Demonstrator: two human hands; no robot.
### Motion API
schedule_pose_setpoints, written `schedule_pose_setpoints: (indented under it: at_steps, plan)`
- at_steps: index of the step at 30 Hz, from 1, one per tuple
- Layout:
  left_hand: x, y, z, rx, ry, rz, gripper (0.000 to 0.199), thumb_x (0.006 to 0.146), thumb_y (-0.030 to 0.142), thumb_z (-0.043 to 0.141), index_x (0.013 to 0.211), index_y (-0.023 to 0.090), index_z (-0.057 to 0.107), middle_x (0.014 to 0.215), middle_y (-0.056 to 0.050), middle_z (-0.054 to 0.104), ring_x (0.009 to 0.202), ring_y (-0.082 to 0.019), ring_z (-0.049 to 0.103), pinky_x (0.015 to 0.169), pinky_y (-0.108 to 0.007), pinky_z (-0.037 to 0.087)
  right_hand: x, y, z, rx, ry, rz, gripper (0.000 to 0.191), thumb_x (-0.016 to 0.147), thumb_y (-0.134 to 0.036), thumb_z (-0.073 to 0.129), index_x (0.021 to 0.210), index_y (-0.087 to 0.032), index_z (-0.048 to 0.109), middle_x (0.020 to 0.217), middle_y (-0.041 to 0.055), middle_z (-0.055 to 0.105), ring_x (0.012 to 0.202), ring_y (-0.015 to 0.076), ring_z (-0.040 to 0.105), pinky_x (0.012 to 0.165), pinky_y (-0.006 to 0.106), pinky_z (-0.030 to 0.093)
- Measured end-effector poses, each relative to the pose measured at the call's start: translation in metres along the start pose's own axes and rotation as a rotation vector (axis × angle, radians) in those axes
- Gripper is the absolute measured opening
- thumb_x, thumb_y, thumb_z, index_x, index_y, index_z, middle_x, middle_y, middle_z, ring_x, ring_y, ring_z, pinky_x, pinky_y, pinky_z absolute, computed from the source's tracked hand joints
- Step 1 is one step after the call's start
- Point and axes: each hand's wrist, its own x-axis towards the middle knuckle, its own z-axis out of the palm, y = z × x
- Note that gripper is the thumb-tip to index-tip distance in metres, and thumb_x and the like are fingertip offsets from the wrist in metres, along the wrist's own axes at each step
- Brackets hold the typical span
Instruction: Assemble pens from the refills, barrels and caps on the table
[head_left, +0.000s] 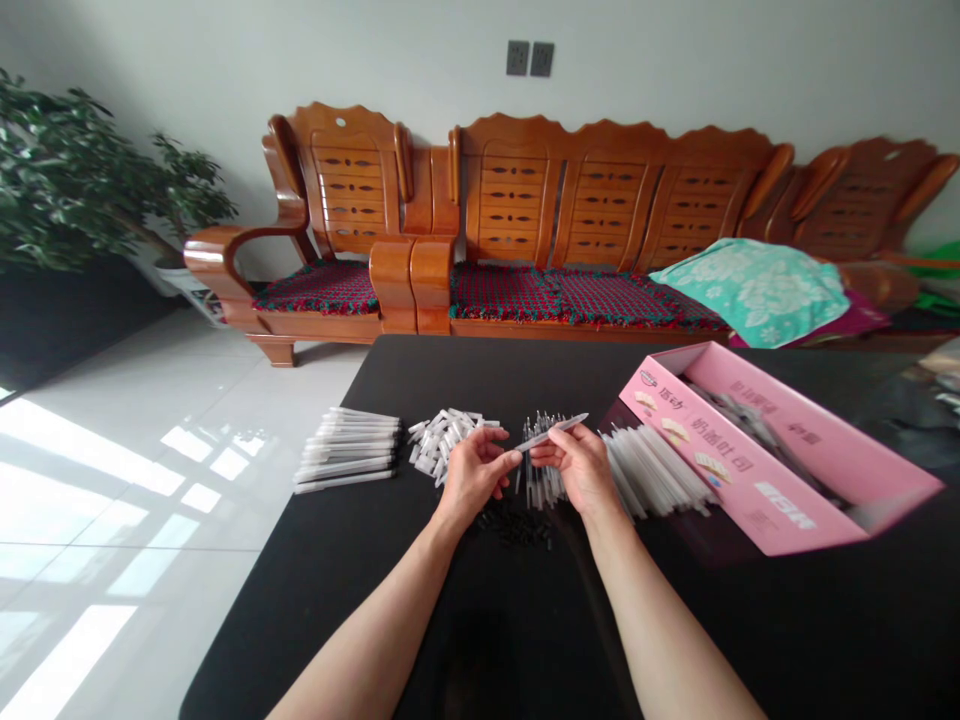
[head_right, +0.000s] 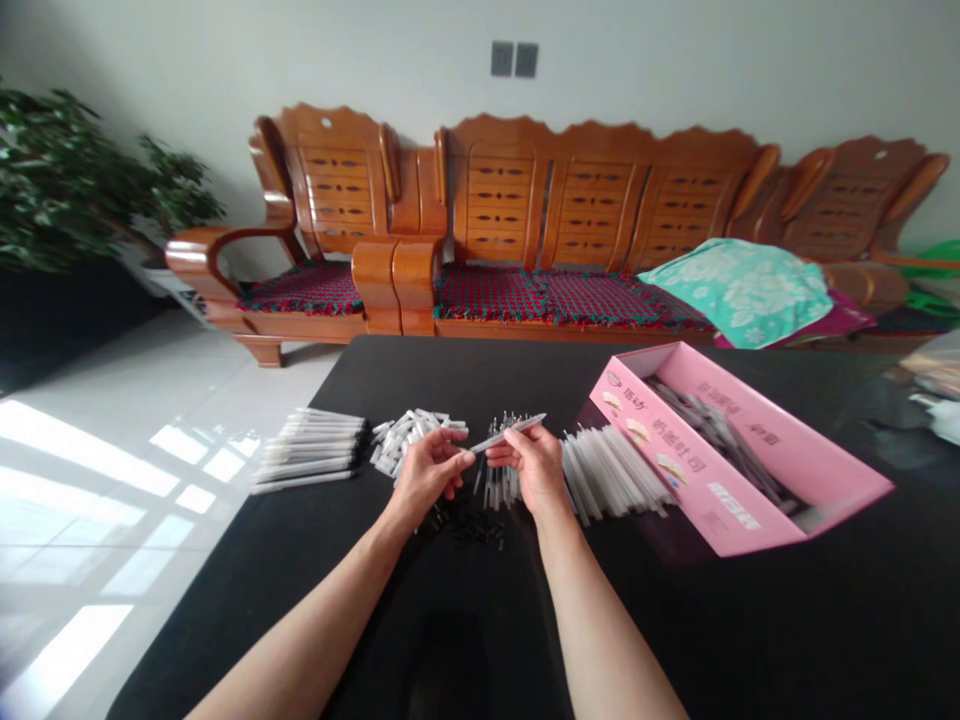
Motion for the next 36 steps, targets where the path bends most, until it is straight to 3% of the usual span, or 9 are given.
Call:
schedule_pose_setpoints:
  at_steps: [4, 8, 11, 13, 16, 21, 26, 30, 36]
  plan:
    - [-0.0006, -0.0019, -0.0019, 0.092, -0.044, -0.02, 0.049, 0.086, 0.058, 0.054, 0.082, 0.01, 0.067, 0.061, -0.004, 0.064, 0.035, -0.006, 0.049, 0.028, -0.015, 0.031, -0.0002, -0.0005, 0.0005, -0.003, 0.001, -0.004, 0.025, 0.072, -0.031, 0.08, 0.08, -0.017, 0.061, 0.065, 0.0055, 0.075, 0.055, 0.0212, 0.073, 0.051, 0.028, 0.061]
    - [0.0, -0.0033, -0.0014, 0.1, -0.044, -0.024, 0.038, 0.078, 0.049, 0.068, 0.073, 0.012, 0.063, 0.051, 0.001, 0.058, 0.032, -0.005, 0.044, 0.029, -0.014, 0.031, -0.0005, 0.0, 0.0006, -0.007, -0.006, -0.001, 0.025, 0.071, -0.03, 0.08, 0.08, -0.017, 0.061, 0.066, 0.0056, 0.075, 0.055, 0.0203, 0.073, 0.05, 0.027, 0.061]
    - [-0.0003, -0.0002, -0.0004, 0.039, -0.004, -0.009, 0.04, 0.072, 0.046, 0.075, 0.09, 0.012, 0.064, 0.056, 0.002, 0.059, 0.037, -0.007, 0.05, 0.031, -0.015, 0.038, 0.0, 0.0007, -0.0004, -0.002, -0.005, 0.006, 0.025, 0.071, -0.03, 0.08, 0.08, -0.017, 0.06, 0.066, 0.0053, 0.075, 0.056, 0.0206, 0.073, 0.05, 0.027, 0.061]
    - [-0.0007, 0.0011, -0.0003, 0.02, -0.002, -0.016, 0.047, 0.077, 0.052, 0.069, 0.098, 0.011, 0.064, 0.063, -0.001, 0.063, 0.04, -0.009, 0.054, 0.031, -0.016, 0.039, 0.0005, 0.0009, -0.0011, -0.003, -0.001, 0.005, 0.026, 0.071, -0.031, 0.081, 0.079, -0.017, 0.06, 0.065, 0.0052, 0.075, 0.055, 0.0206, 0.073, 0.05, 0.027, 0.061]
    - [-0.0009, -0.0008, -0.0006, 0.04, -0.071, -0.042, 0.05, 0.085, 0.059, 0.055, 0.087, 0.01, 0.067, 0.064, -0.004, 0.064, 0.039, -0.009, 0.053, 0.03, -0.016, 0.036, 0.0009, 0.0006, -0.0012, -0.004, 0.002, -0.001, 0.027, 0.07, -0.031, 0.081, 0.079, -0.017, 0.06, 0.065, 0.0052, 0.075, 0.055, 0.0204, 0.072, 0.05, 0.027, 0.061]
    - [0.0003, -0.0044, 0.0, 0.083, -0.081, -0.025, 0.038, 0.078, 0.049, 0.068, 0.074, 0.012, 0.062, 0.052, 0.0, 0.059, 0.033, -0.006, 0.046, 0.031, -0.015, 0.034, 0.0002, -0.0005, 0.0002, -0.008, -0.007, -0.006, 0.025, 0.071, -0.03, 0.081, 0.078, -0.017, 0.061, 0.066, 0.0061, 0.075, 0.054, 0.0199, 0.072, 0.05, 0.027, 0.061]
    - [0.0002, -0.0011, -0.0005, 0.034, -0.045, -0.027, 0.041, 0.079, 0.052, 0.066, 0.09, 0.012, 0.065, 0.063, -0.002, 0.064, 0.04, -0.009, 0.054, 0.032, -0.016, 0.039, 0.0003, -0.0004, -0.0003, -0.006, 0.004, -0.006, 0.024, 0.071, -0.03, 0.08, 0.078, -0.017, 0.061, 0.066, 0.0058, 0.075, 0.055, 0.0201, 0.072, 0.05, 0.027, 0.061]
    - [-0.0023, -0.001, -0.0007, 0.151, -0.132, -0.019, 0.038, 0.082, 0.05, 0.063, 0.073, 0.014, 0.062, 0.054, -0.001, 0.062, 0.034, -0.007, 0.049, 0.032, -0.016, 0.035, 0.0001, 0.0001, -0.0006, -0.022, -0.015, 0.0, 0.025, 0.071, -0.032, 0.08, 0.078, -0.017, 0.062, 0.068, 0.0064, 0.076, 0.054, 0.0194, 0.072, 0.049, 0.026, 0.06]
    - [-0.008, 0.0026, 0.0034, 0.314, -0.101, 0.06, 0.021, 0.077, 0.037, 0.069, 0.084, 0.017, 0.068, 0.056, 0.0, 0.062, 0.042, -0.011, 0.054, 0.039, -0.019, 0.039, 0.0003, 0.0002, -0.0009, -0.055, -0.017, 0.0, 0.022, 0.073, -0.032, 0.077, 0.076, -0.017, 0.062, 0.066, 0.0052, 0.075, 0.049, 0.0167, 0.069, 0.046, 0.024, 0.057]
